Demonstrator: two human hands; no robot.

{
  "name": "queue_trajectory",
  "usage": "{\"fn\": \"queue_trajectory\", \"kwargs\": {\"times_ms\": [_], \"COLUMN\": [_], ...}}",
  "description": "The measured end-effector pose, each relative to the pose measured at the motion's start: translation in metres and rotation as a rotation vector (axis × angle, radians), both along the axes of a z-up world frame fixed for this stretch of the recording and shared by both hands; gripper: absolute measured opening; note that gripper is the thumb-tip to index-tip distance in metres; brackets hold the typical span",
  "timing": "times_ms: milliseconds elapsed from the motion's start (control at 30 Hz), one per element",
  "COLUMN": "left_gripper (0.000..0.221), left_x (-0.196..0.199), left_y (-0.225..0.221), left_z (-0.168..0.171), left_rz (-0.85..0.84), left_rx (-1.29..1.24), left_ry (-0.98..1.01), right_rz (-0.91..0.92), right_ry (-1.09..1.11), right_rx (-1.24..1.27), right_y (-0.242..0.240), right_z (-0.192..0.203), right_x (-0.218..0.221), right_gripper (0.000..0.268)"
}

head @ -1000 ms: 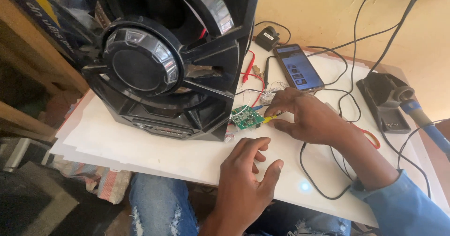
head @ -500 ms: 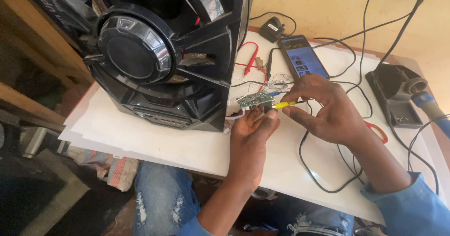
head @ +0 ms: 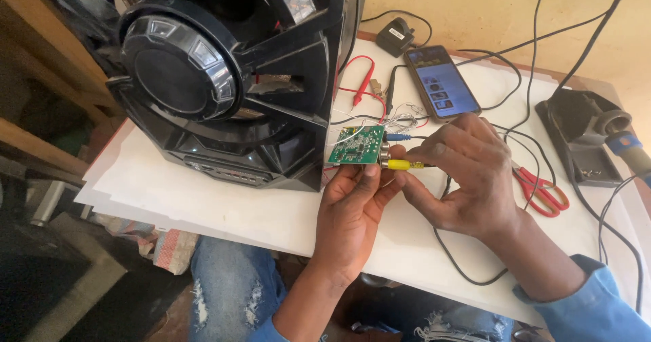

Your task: Testing a speaker system by playing music from a phone, interacting with the speaker's control panel, and inspecting the internal circuitry.

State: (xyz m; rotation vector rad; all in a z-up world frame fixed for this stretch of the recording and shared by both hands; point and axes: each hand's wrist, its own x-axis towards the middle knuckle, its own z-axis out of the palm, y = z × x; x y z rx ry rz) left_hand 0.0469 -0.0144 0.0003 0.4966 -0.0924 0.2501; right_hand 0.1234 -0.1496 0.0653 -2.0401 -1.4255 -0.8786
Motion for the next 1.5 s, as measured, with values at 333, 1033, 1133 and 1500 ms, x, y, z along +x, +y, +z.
{"fn": "queue_trajectory", "kwargs": {"times_ms": [333, 1033, 1133, 1500], "left_gripper": [0.035, 0.03, 0.037, 0.04], "left_x": [0.0, 0.002, 0.002, 0.005], "left_y": [0.0, 0.0, -0.001, 0.0], "left_z": [-0.008, -0.007, -0.005, -0.014], "left_rz": [0.019, 0.035, 0.086, 0.033], "left_rx": [0.033, -0.037, -0.051, -0.015], "left_ry": [-0.026, 0.011, 0.053, 0.11], "right_rz": [0.021, -0.023, -0.022, -0.086], "right_ry": [-0.077, -0.174, -0.173, -0.146], "right_rx": [-0.052, -0.119, -0.115, 0.102], "right_y": [0.003, 0.0, 0.0, -0.004], "right_z": [0.0, -0.01, -0.011, -0.006], "right_x": [-0.003, 0.004, 0.004, 0.004], "right_gripper": [0.026, 0.021, 0.02, 0.038]}}
